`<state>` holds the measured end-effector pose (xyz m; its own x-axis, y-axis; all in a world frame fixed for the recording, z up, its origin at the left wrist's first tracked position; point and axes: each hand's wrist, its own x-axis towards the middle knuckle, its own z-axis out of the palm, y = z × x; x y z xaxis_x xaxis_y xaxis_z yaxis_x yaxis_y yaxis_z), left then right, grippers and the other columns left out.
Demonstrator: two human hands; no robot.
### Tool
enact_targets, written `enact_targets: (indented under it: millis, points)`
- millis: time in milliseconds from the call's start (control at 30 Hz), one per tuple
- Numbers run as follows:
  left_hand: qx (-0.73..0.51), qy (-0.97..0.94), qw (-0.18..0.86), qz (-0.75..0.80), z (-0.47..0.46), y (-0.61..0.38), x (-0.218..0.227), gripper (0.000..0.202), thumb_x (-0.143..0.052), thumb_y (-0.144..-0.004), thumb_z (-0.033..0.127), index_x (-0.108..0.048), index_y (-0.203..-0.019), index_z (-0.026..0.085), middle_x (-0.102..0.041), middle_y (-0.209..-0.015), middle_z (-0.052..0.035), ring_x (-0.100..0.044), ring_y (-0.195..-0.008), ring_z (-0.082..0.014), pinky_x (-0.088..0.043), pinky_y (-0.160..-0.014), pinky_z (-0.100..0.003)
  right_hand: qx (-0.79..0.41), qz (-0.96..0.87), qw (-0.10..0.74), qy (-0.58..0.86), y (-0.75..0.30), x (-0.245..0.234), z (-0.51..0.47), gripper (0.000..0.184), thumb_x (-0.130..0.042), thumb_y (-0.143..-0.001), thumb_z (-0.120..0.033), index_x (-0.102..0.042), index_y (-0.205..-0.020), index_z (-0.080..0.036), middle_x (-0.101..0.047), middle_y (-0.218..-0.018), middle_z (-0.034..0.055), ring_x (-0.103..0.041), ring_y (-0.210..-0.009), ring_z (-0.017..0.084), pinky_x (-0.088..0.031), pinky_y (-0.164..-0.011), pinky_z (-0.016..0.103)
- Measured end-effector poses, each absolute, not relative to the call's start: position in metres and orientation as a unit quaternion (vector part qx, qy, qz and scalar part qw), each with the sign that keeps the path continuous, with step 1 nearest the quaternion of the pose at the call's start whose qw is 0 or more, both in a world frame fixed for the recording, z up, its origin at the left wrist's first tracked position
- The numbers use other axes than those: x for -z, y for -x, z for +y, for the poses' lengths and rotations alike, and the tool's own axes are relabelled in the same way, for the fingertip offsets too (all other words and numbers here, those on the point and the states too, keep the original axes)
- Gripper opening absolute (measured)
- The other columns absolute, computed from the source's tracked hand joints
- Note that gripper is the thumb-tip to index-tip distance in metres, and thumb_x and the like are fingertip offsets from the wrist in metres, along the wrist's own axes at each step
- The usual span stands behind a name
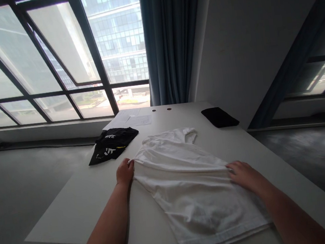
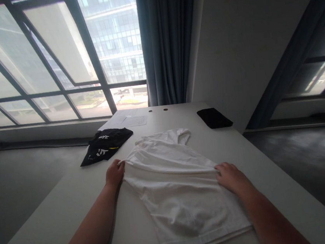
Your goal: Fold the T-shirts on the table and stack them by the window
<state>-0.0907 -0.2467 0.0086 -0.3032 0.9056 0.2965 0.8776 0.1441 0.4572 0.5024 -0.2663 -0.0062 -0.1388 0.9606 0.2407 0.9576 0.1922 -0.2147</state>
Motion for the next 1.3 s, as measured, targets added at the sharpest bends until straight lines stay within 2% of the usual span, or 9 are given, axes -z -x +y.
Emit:
enact_targets:
  millis: [167,267,333,533,667,767,867,1100,1300]
  points:
    - [-0.344,-0.409,0.019,0.845,-0.250,0.127,-0.013,0.031,-0.044,-0.101,0.047,-0.061,-0.103,0.022,-0.075,-0.092,-0.0119,-0.071,-0.089,-0.0301,-0.047,-0.074,-0.035,-0.016,-0.802,0.088,0.590,-0.437,0.012,-0.262,0.055,-0.055,-0.092,-0.043,-0.065,-0.141,-0.020,-0.058,-0.151,0.0148,-0.054,-0.139,0.031,-0.041,-0.117,0.046]
    - [-0.346,-0.369,0.016,0.863,-0.259,0.147,-0.015,0.023,-0.044,-0.098,0.035,-0.059,-0.102,0.020,-0.075,-0.096,-0.0164,-0.071,-0.088,-0.0319,-0.049,-0.073,-0.038,0.031,-0.793,0.114,0.597,-0.437,0.027,-0.261,0.057,-0.046,-0.099,-0.045,-0.059,-0.148,-0.019,-0.053,-0.156,0.0142,-0.049,-0.144,0.031,-0.037,-0.121,0.049]
    - [-0.351,-0.372,0.029,0.859,-0.265,0.155,-0.015,0.014,-0.049,-0.093,0.028,-0.058,-0.101,0.022,-0.077,-0.104,-0.0136,-0.072,-0.089,-0.0289,-0.051,-0.075,-0.036,0.049,-0.789,0.121,0.600,-0.445,0.035,-0.260,0.057,-0.043,-0.100,-0.045,-0.059,-0.147,-0.018,-0.054,-0.154,0.0137,-0.048,-0.144,0.030,-0.036,-0.122,0.048]
    - [-0.317,-0.573,0.037,0.755,-0.268,0.145,-0.007,0.044,-0.053,-0.075,0.005,-0.063,-0.113,0.026,-0.065,-0.145,-0.0025,-0.064,-0.124,-0.0225,-0.048,-0.104,-0.033,0.068,-0.780,0.121,0.610,-0.464,0.046,-0.260,0.059,-0.041,-0.100,-0.047,-0.059,-0.147,-0.017,-0.054,-0.155,0.0140,-0.048,-0.145,0.030,-0.038,-0.121,0.047]
    - [-0.246,-0.678,0.072,0.689,-0.267,0.125,-0.013,0.041,-0.054,-0.080,0.012,-0.069,-0.114,0.028,-0.073,-0.132,0.0004,-0.064,-0.122,-0.0204,-0.046,-0.108,-0.031,0.079,-0.770,0.126,0.621,-0.475,0.050,-0.268,0.058,-0.043,-0.098,-0.046,-0.060,-0.146,-0.019,-0.056,-0.153,0.0128,-0.048,-0.144,0.030,-0.039,-0.120,0.048]
    - [-0.215,-0.695,0.042,0.685,-0.268,0.115,-0.017,0.021,-0.055,-0.088,0.025,-0.072,-0.099,0.026,-0.072,-0.130,-0.0025,-0.063,-0.120,-0.0236,-0.046,-0.106,-0.034,0.094,-0.758,0.121,0.634,-0.483,0.053,-0.279,0.058,-0.042,-0.098,-0.045,-0.060,-0.146,-0.018,-0.057,-0.152,0.0138,-0.049,-0.143,0.031,-0.041,-0.119,0.048]
    - [-0.182,-0.710,0.006,0.681,-0.268,0.110,-0.018,0.020,-0.056,-0.093,0.037,-0.069,-0.087,0.024,-0.071,-0.128,-0.0064,-0.063,-0.116,-0.0257,-0.046,-0.104,-0.035,0.114,-0.750,0.112,0.642,-0.488,0.052,-0.294,0.057,-0.042,-0.098,-0.044,-0.061,-0.145,-0.016,-0.057,-0.151,0.0156,-0.050,-0.142,0.032,-0.042,-0.118,0.049]
    - [-0.151,-0.658,0.028,0.738,-0.270,0.096,-0.017,0.040,-0.063,-0.090,0.054,-0.062,-0.115,0.023,-0.075,-0.106,-0.0087,-0.067,-0.107,-0.0294,-0.046,-0.091,-0.036,0.144,-0.723,0.085,0.670,-0.486,0.055,-0.330,0.061,-0.037,-0.100,-0.046,-0.056,-0.149,-0.014,-0.054,-0.153,0.0187,-0.050,-0.142,0.034,-0.043,-0.116,0.050]
    - [-0.248,-0.496,0.034,0.832,-0.267,0.110,-0.019,0.029,-0.045,-0.103,0.047,-0.060,-0.108,0.023,-0.076,-0.094,-0.0102,-0.073,-0.091,-0.0294,-0.047,-0.079,-0.035,0.149,-0.709,0.064,0.686,-0.486,0.061,-0.352,0.064,-0.037,-0.100,-0.048,-0.054,-0.150,-0.014,-0.052,-0.154,0.0190,-0.047,-0.145,0.033,-0.042,-0.116,0.049]
